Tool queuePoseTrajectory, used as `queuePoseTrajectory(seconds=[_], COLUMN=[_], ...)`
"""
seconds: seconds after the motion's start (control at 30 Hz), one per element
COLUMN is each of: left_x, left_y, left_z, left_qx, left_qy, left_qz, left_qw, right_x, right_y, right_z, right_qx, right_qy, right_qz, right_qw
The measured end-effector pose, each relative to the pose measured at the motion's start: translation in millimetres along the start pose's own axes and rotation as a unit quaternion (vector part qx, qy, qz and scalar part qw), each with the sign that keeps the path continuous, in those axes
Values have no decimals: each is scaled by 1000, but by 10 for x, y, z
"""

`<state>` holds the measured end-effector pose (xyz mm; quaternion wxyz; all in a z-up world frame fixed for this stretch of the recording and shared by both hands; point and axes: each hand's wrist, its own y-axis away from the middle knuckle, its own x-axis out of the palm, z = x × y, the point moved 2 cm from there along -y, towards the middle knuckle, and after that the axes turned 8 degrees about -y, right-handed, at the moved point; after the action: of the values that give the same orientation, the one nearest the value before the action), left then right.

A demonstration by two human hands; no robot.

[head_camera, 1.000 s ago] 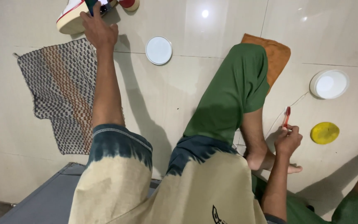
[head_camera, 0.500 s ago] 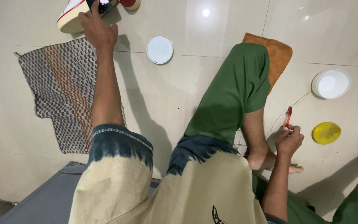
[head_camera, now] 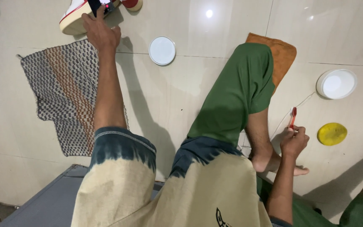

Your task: The person is cleaning a yellow circular shoe component using a toothbrush and a bowl of cleaning solution while sitting on the floor.

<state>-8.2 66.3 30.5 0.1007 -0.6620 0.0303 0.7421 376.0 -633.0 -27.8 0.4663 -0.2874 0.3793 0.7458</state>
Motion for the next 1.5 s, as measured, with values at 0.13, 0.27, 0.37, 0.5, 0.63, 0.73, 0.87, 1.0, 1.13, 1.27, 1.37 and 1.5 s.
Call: queuePoseTrajectory(seconds=[0.13,0.27,0.37,0.5,0.63,0.73,0.87,1.0,1.13,1.27,1.37,1.5], left_x=[-109,-65,29,-115,-376,-370,-865,-1031,-751,-902,-926,-979], left_y=[-6,-66,-106,-63,402,963,1992,3076,3862,4042,4076,4051], left_z=[-28,32,100,-119,-946,-1822,-3091,-4045,-4597,-4730,-4783,-4829], left_qx=[5,-68,-67,-42,84,182,307,451,593,619,632,625], left_qy=[8,62,47,71,205,328,446,393,247,104,74,69], left_qz=[-1,57,91,21,-65,-67,-32,6,154,248,248,265], left_qw=[1000,994,992,996,973,924,840,801,751,738,731,731], right_x=[17,-5,1,225,250,166,1,-256,-334,-222,-168,-279], right_y=[-25,-1,11,-143,-46,98,195,313,325,357,360,323], right_z=[-47,-24,-2,-522,-479,-335,-60,112,138,-30,-135,15], right_qx=[-29,-83,-19,-55,-130,-113,-20,-8,-30,31,70,102], right_qy=[9,-4,-7,32,-2,-46,-126,-170,-157,-176,-177,-175], right_qz=[-4,0,2,-57,-49,-61,-104,-109,-77,-17,-7,13], right_qw=[1000,997,1000,996,990,991,986,979,984,984,982,979])
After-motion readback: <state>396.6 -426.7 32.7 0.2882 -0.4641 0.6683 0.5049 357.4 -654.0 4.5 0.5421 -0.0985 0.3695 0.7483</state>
